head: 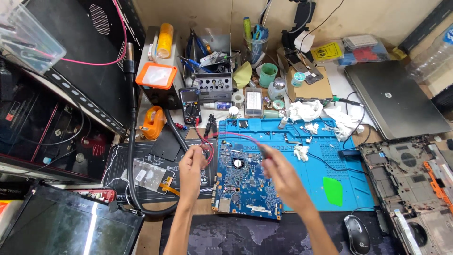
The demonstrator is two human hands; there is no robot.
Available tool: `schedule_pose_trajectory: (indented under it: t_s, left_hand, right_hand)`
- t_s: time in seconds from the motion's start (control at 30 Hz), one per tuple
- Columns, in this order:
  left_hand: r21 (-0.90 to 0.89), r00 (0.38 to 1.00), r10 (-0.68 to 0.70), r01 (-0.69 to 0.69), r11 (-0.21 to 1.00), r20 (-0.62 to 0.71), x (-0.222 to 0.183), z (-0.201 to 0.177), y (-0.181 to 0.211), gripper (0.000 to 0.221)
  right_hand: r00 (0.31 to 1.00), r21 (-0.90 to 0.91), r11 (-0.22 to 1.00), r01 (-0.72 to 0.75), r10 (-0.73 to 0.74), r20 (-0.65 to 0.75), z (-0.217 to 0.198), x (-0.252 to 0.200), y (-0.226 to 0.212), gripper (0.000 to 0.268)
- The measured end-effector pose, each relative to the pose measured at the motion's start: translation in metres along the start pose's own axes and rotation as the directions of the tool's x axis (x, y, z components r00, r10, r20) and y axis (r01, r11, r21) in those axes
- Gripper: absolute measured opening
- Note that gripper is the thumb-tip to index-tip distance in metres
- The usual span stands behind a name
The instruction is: Diagnosing and repairing a laptop motherboard by removing the fan and testing circuits with a multimeter.
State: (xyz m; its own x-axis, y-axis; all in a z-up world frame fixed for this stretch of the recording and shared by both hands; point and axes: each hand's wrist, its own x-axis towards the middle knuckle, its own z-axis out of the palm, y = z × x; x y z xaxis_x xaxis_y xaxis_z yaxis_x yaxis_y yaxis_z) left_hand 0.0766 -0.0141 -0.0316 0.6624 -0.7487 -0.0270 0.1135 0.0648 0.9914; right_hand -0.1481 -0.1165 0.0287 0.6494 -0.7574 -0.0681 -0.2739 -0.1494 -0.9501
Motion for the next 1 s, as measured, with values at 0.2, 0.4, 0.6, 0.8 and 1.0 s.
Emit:
schedule_pose_trajectory:
  t_s: [0.2, 0.4, 0.6, 0.8, 1.0]
  left_hand:
    - [-0.141, 0.986, 0.000, -0.024, 0.990, -0.167, 0.028, 0.005, 0.021, 0.045]
    - [0.267, 0.974, 0.151, -0.102, 0.958, -0.169, 0.094, -0.029, -0.028, 0.028]
    - [0.841, 0.941, 0.339, -0.194, 0.506, 0.013, 0.086, -0.031, -0.017, 0.028]
    - [0.882, 0.845, 0.534, -0.277, 0.381, 0.035, 0.073, -0.028, -0.040, 0.016]
    - [0.806, 0.824, 0.567, -0.346, 0.480, 0.017, 0.039, -0.007, -0.022, 0.024]
  right_hand:
    - [0.995, 0.166, 0.983, 0.073, -0.084, 0.058, 0.074, 0.039, 0.029, 0.057]
    - [0.997, 0.393, 0.917, -0.071, 0.063, 0.033, 0.136, 0.089, 0.032, 0.067]
    - [0.995, 0.137, 0.988, -0.077, 0.085, -0.054, 0.147, 0.096, 0.020, 0.087]
    - [0.998, 0.231, 0.971, -0.062, 0.058, 0.026, 0.143, 0.082, -0.005, 0.080]
    - [0.997, 0.306, 0.951, 0.050, -0.064, 0.035, 0.132, 0.067, 0.001, 0.057]
